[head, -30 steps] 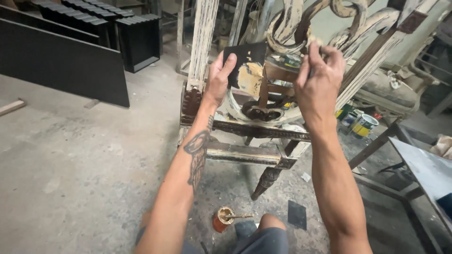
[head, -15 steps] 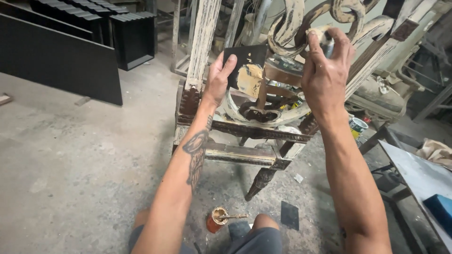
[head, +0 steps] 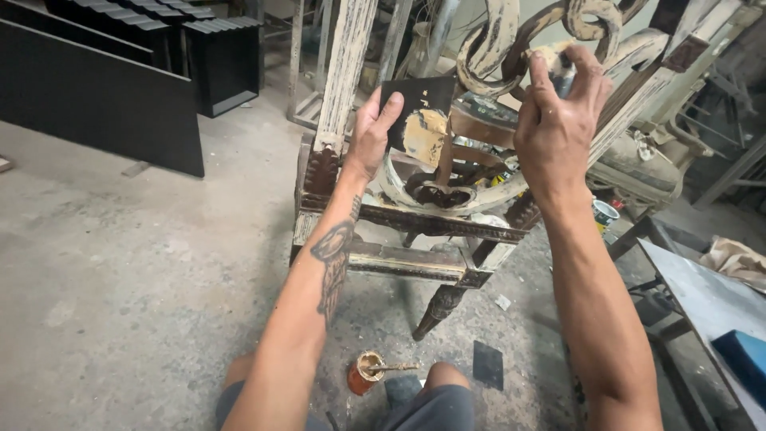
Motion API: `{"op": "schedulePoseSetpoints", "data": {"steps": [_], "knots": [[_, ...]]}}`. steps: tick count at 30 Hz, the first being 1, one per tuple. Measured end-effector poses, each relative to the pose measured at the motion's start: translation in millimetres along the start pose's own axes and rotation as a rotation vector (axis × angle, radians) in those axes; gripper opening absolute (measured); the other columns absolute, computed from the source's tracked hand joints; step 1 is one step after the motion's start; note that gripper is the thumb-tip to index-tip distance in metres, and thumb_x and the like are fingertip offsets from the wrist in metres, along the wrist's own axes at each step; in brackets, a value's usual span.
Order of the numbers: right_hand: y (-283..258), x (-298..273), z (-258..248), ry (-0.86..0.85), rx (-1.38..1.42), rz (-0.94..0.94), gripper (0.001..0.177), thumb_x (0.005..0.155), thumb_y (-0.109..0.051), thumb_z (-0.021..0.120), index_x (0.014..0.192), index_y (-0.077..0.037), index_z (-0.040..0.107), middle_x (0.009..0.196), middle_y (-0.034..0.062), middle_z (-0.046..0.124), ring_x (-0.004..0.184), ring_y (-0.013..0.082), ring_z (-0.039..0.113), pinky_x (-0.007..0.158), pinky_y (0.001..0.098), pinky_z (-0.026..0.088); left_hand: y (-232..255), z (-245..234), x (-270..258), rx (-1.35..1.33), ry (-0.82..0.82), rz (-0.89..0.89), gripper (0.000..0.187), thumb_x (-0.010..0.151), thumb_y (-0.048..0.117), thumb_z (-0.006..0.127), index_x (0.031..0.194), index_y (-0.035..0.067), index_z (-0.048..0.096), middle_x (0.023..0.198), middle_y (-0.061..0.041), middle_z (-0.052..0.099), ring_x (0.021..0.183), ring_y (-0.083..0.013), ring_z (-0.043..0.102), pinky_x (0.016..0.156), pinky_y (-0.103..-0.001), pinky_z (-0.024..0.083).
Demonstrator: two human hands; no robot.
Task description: Applying wood putty to the ornate back of a wooden chair to fill cracks and holes as part of a restoration process.
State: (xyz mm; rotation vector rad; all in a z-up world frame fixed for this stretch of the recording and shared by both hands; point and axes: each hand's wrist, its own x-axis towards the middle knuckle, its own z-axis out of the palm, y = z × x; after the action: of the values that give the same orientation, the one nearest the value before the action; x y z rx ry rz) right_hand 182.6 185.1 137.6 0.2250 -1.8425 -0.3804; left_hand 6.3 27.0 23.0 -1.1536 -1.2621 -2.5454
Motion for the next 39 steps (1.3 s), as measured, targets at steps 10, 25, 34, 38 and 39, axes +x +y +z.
{"op": "schedulePoseSetpoints", "data": {"steps": [10, 25, 34, 38, 39], "knots": [[-0.8, -11.7, 37.4, 0.094, 0.103, 0.136, 0.040, 0.108, 0.001, 0.063, 0.145, -0.016, 0.062, 0.143, 0.0230, 0.032, 0.128, 0.0408, 0.033, 0.104, 0.0559, 0.054, 2.5, -1.3, -1.7, -0.031, -0.008, 0.001, 0.101, 0.090, 0.056, 0.060, 0.154, -0.011, 0.019, 0.162, -0.030, 0.026, 0.152, -0.0383, 0.028, 0.125, -0.043, 0.024], [-2.9, -6.6, 11.6, 0.108, 0.151, 0.052, 0.036, 0.105, 0.007, 0.059, 0.138, -0.005, 0.065, 0.133, 0.0258, 0.033, 0.124, 0.0397, 0.035, 0.099, 0.0536, 0.058, 5.9, -0.5, -6.2, 0.007, -0.010, -0.017, 0.104, 0.089, 0.060, 0.058, 0.154, -0.010, 0.019, 0.163, -0.030, 0.023, 0.153, -0.0378, 0.025, 0.125, -0.043, 0.021], [-17.4, 3.2, 9.7, 0.008, -0.036, 0.112, 0.026, 0.106, 0.000, 0.059, 0.128, -0.003, 0.073, 0.130, 0.0204, 0.033, 0.114, 0.0371, 0.039, 0.088, 0.0504, 0.056, -3.5, -2.4, -0.5, 0.002, 0.014, -0.071, 0.114, 0.084, 0.065, 0.059, 0.155, -0.010, 0.011, 0.165, -0.030, 0.012, 0.155, -0.0379, 0.017, 0.125, -0.046, 0.016], [-27.1, 6.0, -0.5, -0.057, -0.099, 0.082, 0.026, 0.105, 0.004, 0.053, 0.123, 0.000, 0.071, 0.122, 0.0222, 0.036, 0.107, 0.0341, 0.046, 0.087, 0.0537, 0.052, -1.9, -3.7, 0.1, 0.030, 0.006, -0.050, 0.114, 0.085, 0.065, 0.058, 0.155, -0.012, 0.011, 0.164, -0.031, 0.011, 0.155, -0.0382, 0.016, 0.126, -0.045, 0.015], [-28.9, 4.6, -2.9, -0.068, -0.089, 0.067, 0.029, 0.102, 0.007, 0.051, 0.125, 0.001, 0.068, 0.121, 0.0250, 0.038, 0.104, 0.0343, 0.050, 0.088, 0.0573, 0.049, -2.9, -4.1, -0.1, 0.048, 0.004, -0.047, 0.114, 0.085, 0.066, 0.058, 0.154, -0.012, 0.011, 0.164, -0.032, 0.012, 0.155, -0.0388, 0.017, 0.126, -0.045, 0.016]]}}
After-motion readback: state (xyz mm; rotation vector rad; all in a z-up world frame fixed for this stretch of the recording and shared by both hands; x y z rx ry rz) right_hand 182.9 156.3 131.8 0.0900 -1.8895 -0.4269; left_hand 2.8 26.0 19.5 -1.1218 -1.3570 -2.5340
